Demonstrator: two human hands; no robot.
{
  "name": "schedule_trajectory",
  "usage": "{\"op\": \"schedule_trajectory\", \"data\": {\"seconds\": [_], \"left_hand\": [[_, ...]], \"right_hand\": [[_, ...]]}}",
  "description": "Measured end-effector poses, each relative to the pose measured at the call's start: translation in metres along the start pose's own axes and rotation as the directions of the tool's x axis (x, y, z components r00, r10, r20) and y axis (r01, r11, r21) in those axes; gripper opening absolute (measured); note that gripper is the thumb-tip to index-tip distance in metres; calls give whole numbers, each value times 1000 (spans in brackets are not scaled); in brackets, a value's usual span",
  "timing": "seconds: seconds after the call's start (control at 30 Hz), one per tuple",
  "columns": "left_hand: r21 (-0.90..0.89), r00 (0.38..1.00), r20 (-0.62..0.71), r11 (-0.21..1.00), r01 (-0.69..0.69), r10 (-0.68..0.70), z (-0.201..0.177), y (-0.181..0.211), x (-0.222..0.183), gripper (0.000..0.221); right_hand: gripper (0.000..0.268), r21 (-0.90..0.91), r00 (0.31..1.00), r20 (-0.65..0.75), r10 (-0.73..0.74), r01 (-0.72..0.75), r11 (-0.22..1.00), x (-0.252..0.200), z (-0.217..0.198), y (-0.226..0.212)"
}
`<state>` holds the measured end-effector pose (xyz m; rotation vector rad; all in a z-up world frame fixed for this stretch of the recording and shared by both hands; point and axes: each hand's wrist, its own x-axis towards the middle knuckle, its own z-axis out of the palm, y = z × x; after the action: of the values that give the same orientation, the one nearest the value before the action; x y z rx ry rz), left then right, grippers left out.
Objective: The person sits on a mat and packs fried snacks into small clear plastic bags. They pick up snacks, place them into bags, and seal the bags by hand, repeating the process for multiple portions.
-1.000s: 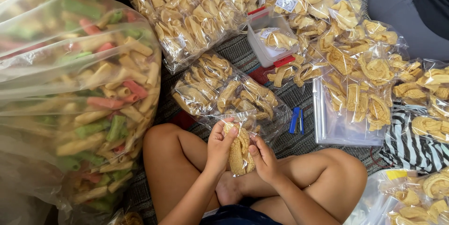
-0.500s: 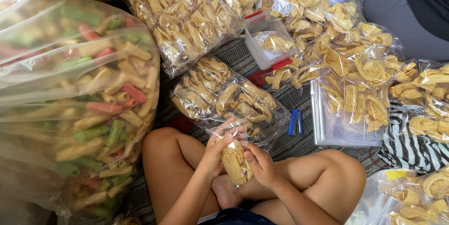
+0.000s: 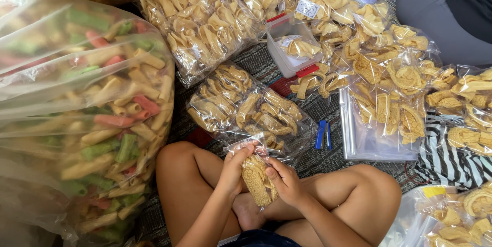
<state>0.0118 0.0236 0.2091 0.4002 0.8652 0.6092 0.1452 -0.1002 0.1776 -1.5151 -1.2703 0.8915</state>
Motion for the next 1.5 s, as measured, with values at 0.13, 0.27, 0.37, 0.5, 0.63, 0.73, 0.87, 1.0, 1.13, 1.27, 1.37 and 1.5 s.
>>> {"op": "schedule_trajectory", "data": {"seconds": [0.13, 0.27, 0.37, 0.5, 0.63, 0.73, 0.87, 1.0, 1.13, 1.27, 1.37, 1.5], "left_hand": [[-25, 997, -14, 996, -83, 82, -5, -4, 7, 26], [-21, 987, -47, 987, -157, 156, 4, 2, -5, 25], [94, 959, 112, 958, -271, 261, -11, -9, 1, 79], [267, 977, 120, 942, -203, 176, -8, -15, -5, 91], [372, 979, 124, 907, -195, 160, -4, -23, -10, 69], [361, 963, 180, 897, -255, 202, -6, -24, -7, 52], [434, 950, 160, 845, -312, 268, -11, -23, -6, 32], [438, 941, 186, 834, -336, 281, -9, -22, -8, 27], [490, 953, 182, 818, -302, 243, -3, -20, -12, 31], [508, 962, 151, 817, -273, 228, -2, -21, -10, 34], [486, 958, 165, 825, -288, 237, -5, -23, -10, 32], [506, 959, 160, 815, -282, 233, -1, -19, -12, 32]], "right_hand": [[69, 71, 972, 130, 194, -205, 976, 7, -8, -21], [76, 32, 921, 219, 323, -337, 941, 7, -8, -17], [60, 247, 948, 135, 289, -315, 916, 4, -5, -9], [59, 180, 966, -31, 257, -248, 952, 9, -9, -9], [63, 225, 962, -149, 230, -194, 955, 8, -9, -5], [70, 192, 953, -127, 275, -248, 949, 7, -9, -10], [65, 81, 972, -62, 228, -223, 971, 10, -13, -22], [70, 302, 982, -8, 189, -178, 937, 11, -16, -24], [63, 365, 990, -62, 124, -94, 926, 12, -17, -24], [56, 361, 987, -70, 148, -113, 926, 13, -17, -25], [56, 333, 986, -95, 139, -100, 938, 12, -15, -24], [59, 328, 984, -102, 146, -106, 939, 13, -14, -26]]}}
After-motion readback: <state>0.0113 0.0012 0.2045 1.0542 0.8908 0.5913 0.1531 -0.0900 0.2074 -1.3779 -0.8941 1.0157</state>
